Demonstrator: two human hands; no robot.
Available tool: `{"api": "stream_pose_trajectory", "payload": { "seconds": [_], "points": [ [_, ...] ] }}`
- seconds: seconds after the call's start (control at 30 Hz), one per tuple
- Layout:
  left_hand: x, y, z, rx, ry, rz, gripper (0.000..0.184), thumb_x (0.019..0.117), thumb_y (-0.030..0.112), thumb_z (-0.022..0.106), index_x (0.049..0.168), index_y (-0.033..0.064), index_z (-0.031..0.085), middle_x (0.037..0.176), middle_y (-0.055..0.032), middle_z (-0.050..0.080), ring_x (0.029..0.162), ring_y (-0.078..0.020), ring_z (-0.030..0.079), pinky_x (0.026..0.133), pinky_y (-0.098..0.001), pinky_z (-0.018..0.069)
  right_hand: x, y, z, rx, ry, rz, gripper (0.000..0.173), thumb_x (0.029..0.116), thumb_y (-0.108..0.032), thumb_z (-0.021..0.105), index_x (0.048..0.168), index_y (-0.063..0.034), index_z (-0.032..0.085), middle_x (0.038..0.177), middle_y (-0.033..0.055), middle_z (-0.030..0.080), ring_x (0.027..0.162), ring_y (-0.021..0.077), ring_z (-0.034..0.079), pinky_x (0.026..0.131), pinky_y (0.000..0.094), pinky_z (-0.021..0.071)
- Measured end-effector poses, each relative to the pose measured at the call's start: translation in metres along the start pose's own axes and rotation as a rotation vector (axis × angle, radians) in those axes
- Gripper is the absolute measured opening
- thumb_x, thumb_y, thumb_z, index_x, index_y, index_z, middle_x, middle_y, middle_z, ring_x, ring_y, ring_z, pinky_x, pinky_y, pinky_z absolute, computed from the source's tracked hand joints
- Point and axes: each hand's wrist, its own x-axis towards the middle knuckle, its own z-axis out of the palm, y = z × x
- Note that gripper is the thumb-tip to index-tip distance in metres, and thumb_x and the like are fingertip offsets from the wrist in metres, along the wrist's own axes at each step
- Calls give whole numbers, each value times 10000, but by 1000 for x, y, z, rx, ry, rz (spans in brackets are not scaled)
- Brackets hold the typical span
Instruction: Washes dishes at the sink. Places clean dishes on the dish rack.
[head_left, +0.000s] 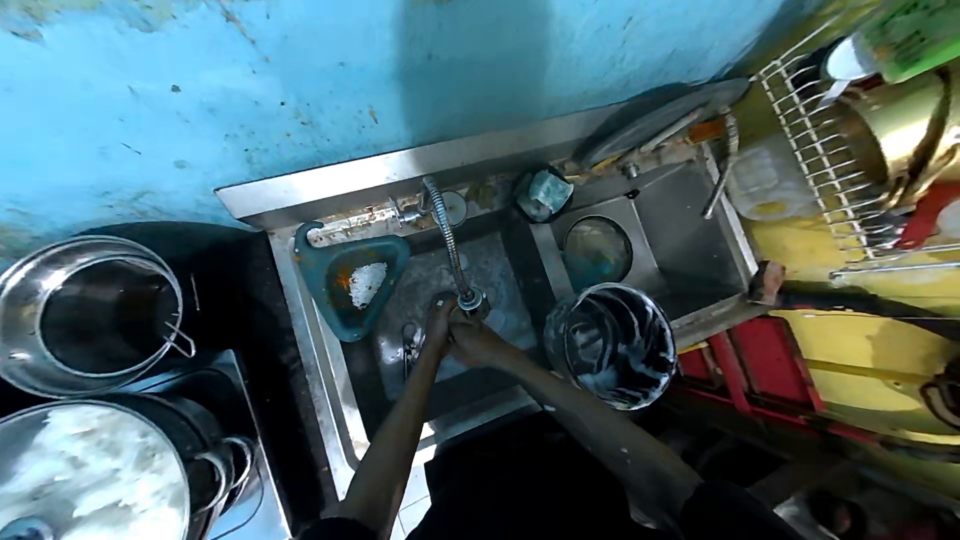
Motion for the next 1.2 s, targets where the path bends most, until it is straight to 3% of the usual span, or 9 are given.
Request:
{"api": "stream_pose_trajectory", "payload": {
  "seconds": [0.1,0.2,0.37,0.43,0.53,0.8,0.97,1.1,1.2],
  "points": [
    [-1,-4,6,-144,-110,-58,357,1100,281,348,1122,54,621,911,-66,687,808,-145,669,728,-342,579,-18,5,7,-142,12,14,456,1046,-327,506,1363,-15,603,1374,249,604,1320,417,548,1117,592,412],
    [-5,-4,9,-185,-236,-118,460,1122,365,247,1194,93,611,966,-60,699,877,-159,680,779,-361,587,-32,10,3,-186,-55,-56,433,1081,-317,440,1342,-6,590,1229,259,659,1173,444,632,996,624,487],
    [-25,7,25,74,-140,-116,430,1139,272,241,1329,33,544,1098,-79,622,928,-108,582,832,-299,514,-28,7,-8,-218,-33,46,530,1059,-438,465,1261,21,636,1256,279,646,1224,463,596,1008,661,454],
    [-17,-2,24,73,-158,-114,393,1132,263,256,1283,55,553,1025,-55,632,867,-97,599,773,-295,532,-32,8,-6,-199,-16,112,636,1039,-542,465,1382,-22,593,1411,253,572,1344,438,517,1079,647,417],
    [-12,-7,33,-6,-207,-153,269,1102,131,365,1312,48,513,1011,-54,616,849,-99,596,750,-289,535,-40,12,-10,-199,-99,143,470,1067,-345,511,1297,53,609,1290,306,619,1241,488,578,1003,671,451],
    [-14,-13,24,-532,-368,-242,764,1018,696,94,1202,125,566,983,-112,689,894,-245,685,773,-452,592,-35,54,-21,611,255,-29,398,1098,-286,451,1291,12,631,1186,183,678,1093,223,655,1007,414,513],
    [-21,-26,17,-369,-352,-93,572,1097,473,179,1372,74,484,1174,-142,663,1046,-243,664,886,-438,581,-1,61,-12,1004,454,290,466,1100,-376,442,1168,20,678,1114,200,683,1030,262,663,930,470,544],
    [-20,-30,12,-138,-158,15,419,1124,310,323,1322,0,523,1076,-126,666,949,-190,665,844,-398,580,3,30,11,364,486,262,426,1071,-275,482,1382,-6,597,1386,215,601,1309,352,563,1113,521,439],
    [-22,-26,10,-51,0,7,398,1107,349,403,1260,18,561,977,-106,665,849,-173,657,756,-369,575,7,34,43,126,629,45,470,1047,-303,454,1343,12,638,1436,217,585,1364,373,527,1149,512,410]
  ]
}}
